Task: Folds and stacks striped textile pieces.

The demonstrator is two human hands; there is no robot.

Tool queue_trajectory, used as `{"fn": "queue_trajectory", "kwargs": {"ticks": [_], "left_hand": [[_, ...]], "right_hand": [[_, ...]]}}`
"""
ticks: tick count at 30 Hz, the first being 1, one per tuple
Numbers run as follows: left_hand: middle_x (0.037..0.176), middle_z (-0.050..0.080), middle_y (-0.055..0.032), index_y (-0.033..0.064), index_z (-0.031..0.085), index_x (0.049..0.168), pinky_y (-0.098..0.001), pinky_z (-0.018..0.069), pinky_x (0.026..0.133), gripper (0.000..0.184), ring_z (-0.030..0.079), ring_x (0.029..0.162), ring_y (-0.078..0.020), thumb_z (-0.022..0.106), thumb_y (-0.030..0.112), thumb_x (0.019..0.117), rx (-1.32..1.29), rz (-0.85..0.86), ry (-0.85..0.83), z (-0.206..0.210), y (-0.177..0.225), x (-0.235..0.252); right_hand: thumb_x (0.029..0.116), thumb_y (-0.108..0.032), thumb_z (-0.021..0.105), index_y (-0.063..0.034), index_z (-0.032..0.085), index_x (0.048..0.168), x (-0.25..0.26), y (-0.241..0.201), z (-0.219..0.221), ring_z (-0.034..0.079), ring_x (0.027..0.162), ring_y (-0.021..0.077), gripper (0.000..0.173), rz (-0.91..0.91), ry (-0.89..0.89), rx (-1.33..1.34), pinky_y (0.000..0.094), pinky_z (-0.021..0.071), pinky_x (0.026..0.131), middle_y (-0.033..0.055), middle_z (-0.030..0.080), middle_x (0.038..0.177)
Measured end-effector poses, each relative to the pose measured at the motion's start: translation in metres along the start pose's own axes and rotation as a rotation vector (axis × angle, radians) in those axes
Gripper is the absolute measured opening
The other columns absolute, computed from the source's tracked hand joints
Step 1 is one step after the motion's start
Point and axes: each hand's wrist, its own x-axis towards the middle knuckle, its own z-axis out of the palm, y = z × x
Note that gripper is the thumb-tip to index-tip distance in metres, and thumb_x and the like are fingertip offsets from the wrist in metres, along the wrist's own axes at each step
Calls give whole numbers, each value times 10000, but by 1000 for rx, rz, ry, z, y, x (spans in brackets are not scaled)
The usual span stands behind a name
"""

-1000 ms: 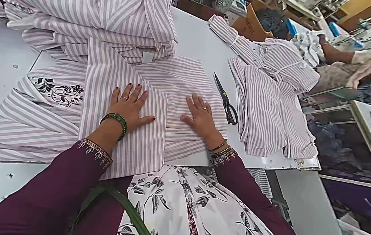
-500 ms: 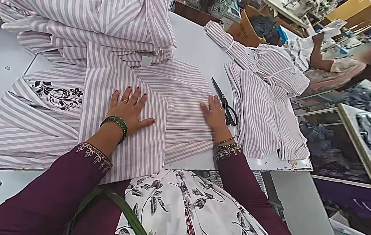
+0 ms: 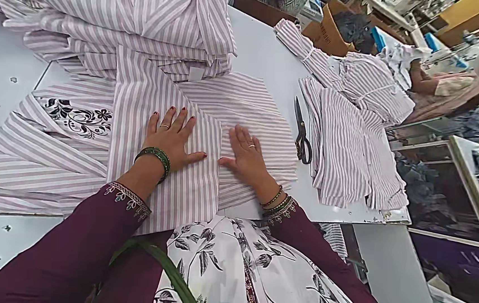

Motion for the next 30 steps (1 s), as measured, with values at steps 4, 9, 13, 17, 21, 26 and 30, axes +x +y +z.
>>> {"fn": "queue_trajectory", "kwargs": {"ticks": [4,9,13,17,21,26,30], "left_hand": [[1731,98,-114,147,242,1645,-661,-11,1223,1115,12,1594,-370,563,830,823,10,-8,-14,-1,2,0],[1726,135,-113,168,257,1642,-663,13,1222,1004,50,1593,-373,485,797,894,33,-5,-30,-5,1,0],[1702,218,-145,140,340,1612,-680,56,1216,915,119,1580,-402,501,729,931,10,24,77,3,-3,-1],[1687,239,-185,113,373,1596,-697,59,1207,925,138,1571,-426,526,723,918,-4,50,103,8,-6,2],[1695,225,-172,113,360,1602,-693,42,1209,923,122,1578,-405,556,702,918,5,23,81,5,-6,2],[1683,255,-179,96,388,1586,-707,65,1200,909,149,1567,-432,578,682,917,14,37,127,8,-6,2],[1685,257,-166,109,382,1592,-684,68,1211,900,152,1571,-410,578,677,922,31,11,130,8,-3,2]], "right_hand": [[923,-801,323,-18,263,1607,-6,53,-7,175,1565,367,1041,141,136,-48,665,112,1214,190,230,1677],[921,-817,268,-20,229,1616,-13,70,-10,137,1577,340,1059,212,135,-33,643,67,1226,175,203,1689],[923,-809,310,-36,237,1619,-14,67,-10,136,1577,341,1042,217,147,-21,639,71,1228,166,205,1690],[955,-732,389,-21,290,1600,-15,73,-18,181,1567,341,965,181,100,28,636,111,1227,171,243,1678],[1046,-272,560,27,662,1293,-27,104,-73,656,1176,363,401,249,348,178,555,494,1021,226,675,1268],[1011,-229,628,65,672,1163,-42,192,-114,633,1079,454,334,690,393,-5,629,485,912,293,640,1166],[1008,-121,599,95,653,984,-59,230,-118,620,909,324,224,700,445,182,502,484,863,236,630,977]]}}
